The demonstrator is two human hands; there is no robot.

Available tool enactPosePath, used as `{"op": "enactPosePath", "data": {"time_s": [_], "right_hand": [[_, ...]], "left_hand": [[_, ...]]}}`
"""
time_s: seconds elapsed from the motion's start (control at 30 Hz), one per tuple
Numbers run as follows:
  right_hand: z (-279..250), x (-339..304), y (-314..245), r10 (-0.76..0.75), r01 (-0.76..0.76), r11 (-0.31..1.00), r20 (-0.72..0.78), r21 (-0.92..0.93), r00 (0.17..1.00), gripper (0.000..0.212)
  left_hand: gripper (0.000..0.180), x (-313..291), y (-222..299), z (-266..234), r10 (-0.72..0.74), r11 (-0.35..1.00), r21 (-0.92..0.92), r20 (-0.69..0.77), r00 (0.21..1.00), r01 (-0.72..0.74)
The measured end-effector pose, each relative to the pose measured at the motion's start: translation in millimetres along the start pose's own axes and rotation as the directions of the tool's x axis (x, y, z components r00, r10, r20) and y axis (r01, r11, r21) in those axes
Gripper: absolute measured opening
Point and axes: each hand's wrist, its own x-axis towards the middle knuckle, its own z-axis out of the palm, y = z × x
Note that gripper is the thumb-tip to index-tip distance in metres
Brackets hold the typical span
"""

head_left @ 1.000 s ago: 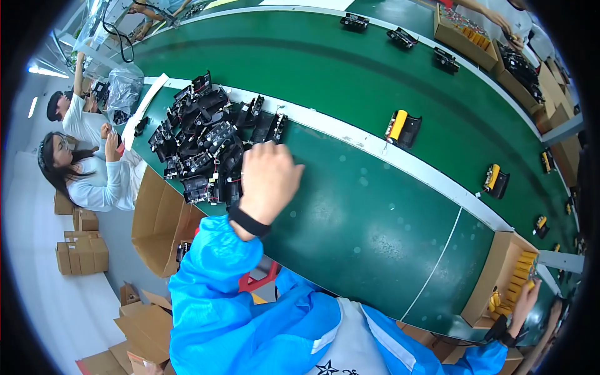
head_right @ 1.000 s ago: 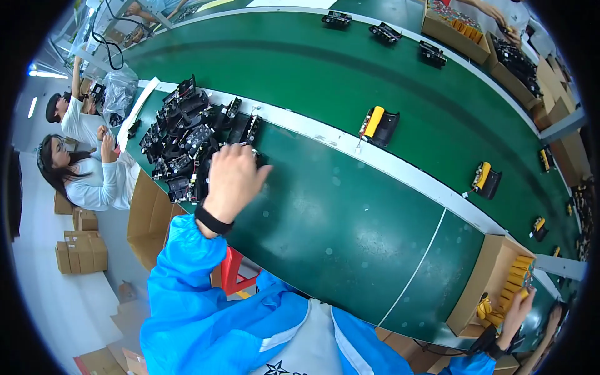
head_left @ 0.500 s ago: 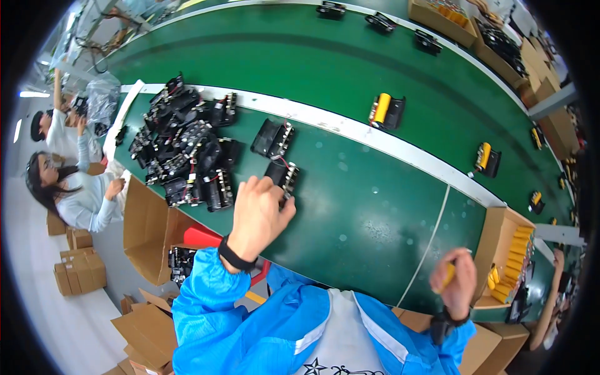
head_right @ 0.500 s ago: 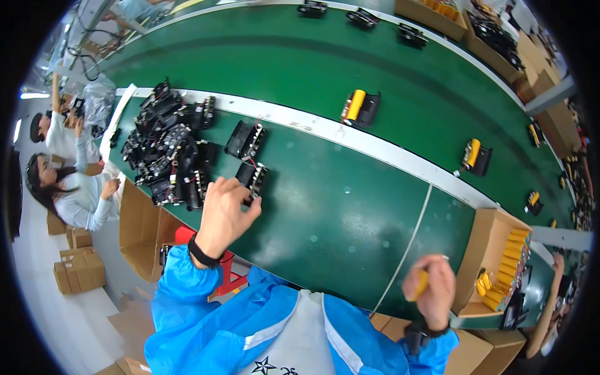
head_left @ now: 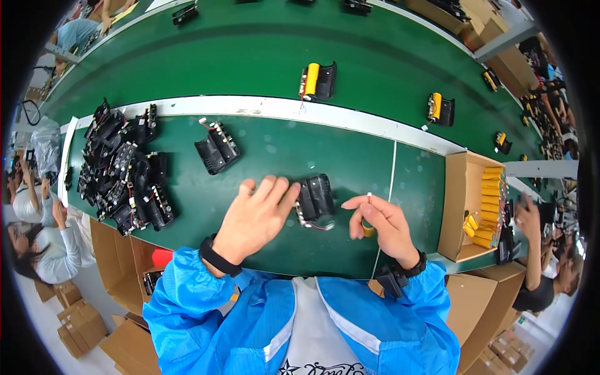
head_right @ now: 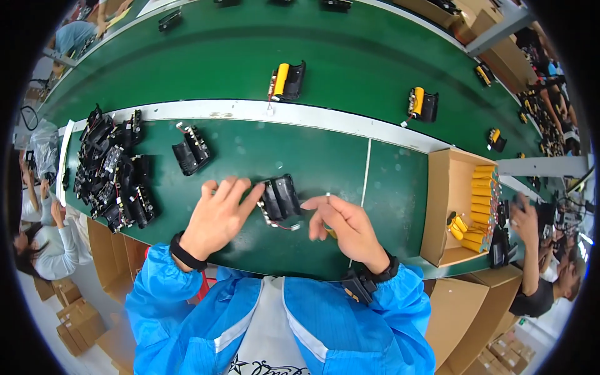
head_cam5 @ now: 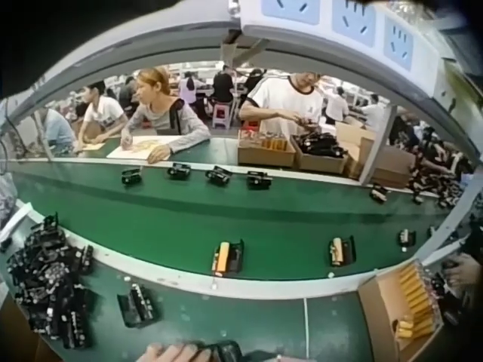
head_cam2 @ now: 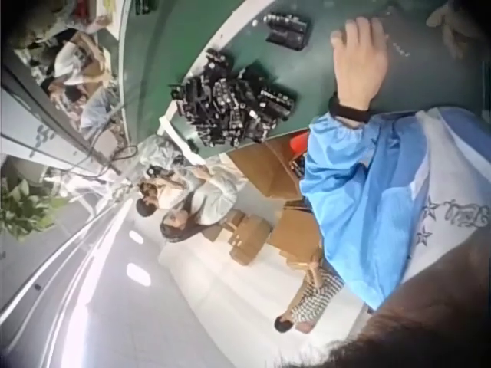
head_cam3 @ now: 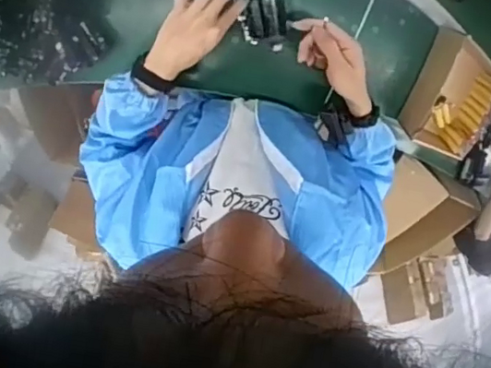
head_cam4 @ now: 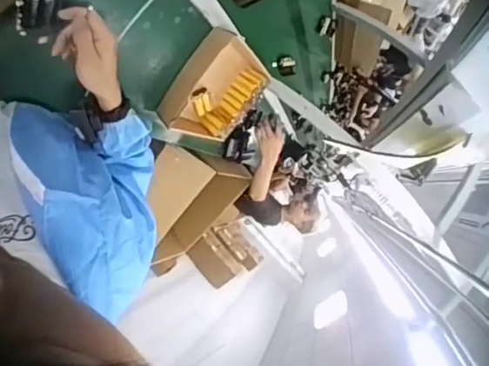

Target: The person picks up a battery and a plastic housing, inserts the battery into the housing, and connects the wires by hand. After assembling the components, the person places the completed unit onto the conveyor belt and repeats the process.

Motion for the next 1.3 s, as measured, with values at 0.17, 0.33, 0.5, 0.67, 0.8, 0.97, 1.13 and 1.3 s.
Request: {"op": "enactPosePath", "data": {"time_s": [0.17,0.33,0.5,0.67,0.8,0.97,1.13,1.3], "right_hand": [[-0.9,0.3,-0.5,0.040,-0.013,0.967,0.099,-0.255,0.994,0.030],[17.2,6.6,-4.9,-0.054,0.132,0.925,0.221,-0.356,0.974,0.027],[19.8,7.3,7.3,-0.142,0.231,0.924,0.290,-0.303,0.947,0.019],[11.2,6.6,5.2,-0.028,0.037,0.984,0.053,-0.175,0.998,0.013],[1.1,15.2,4.8,0.054,-0.055,0.997,-0.013,-0.059,0.998,0.012],[11.0,33.4,15.8,-0.132,0.119,0.978,-0.068,-0.169,0.989,0.009],[18.9,62.0,28.4,-0.461,0.232,0.539,-0.053,-0.810,0.886,0.006],[21.7,70.1,39.8,-0.357,0.117,0.686,-0.192,-0.718,0.914,0.009]], "left_hand": [[0.037,12.3,6.3,-5.9,-0.135,0.977,-0.175,-0.043,0.990,0.126],[0.031,15.1,26.8,-10.8,-0.298,0.716,-0.678,-0.080,0.951,0.167],[0.023,7.8,36.6,1.2,-0.297,0.551,-0.827,-0.069,0.952,0.112],[0.034,15.3,50.0,9.3,-0.603,0.528,-0.731,0.036,0.797,0.433],[0.046,33.2,57.6,27.2,-0.680,0.562,-0.527,0.145,0.719,0.638],[0.053,40.1,52.6,40.2,-0.580,0.709,-0.441,0.082,0.811,0.551],[0.057,36.7,43.0,47.4,-0.445,0.766,-0.504,0.034,0.895,0.399],[0.064,35.2,40.7,48.3,-0.387,0.711,-0.584,0.141,0.911,0.392]]}}
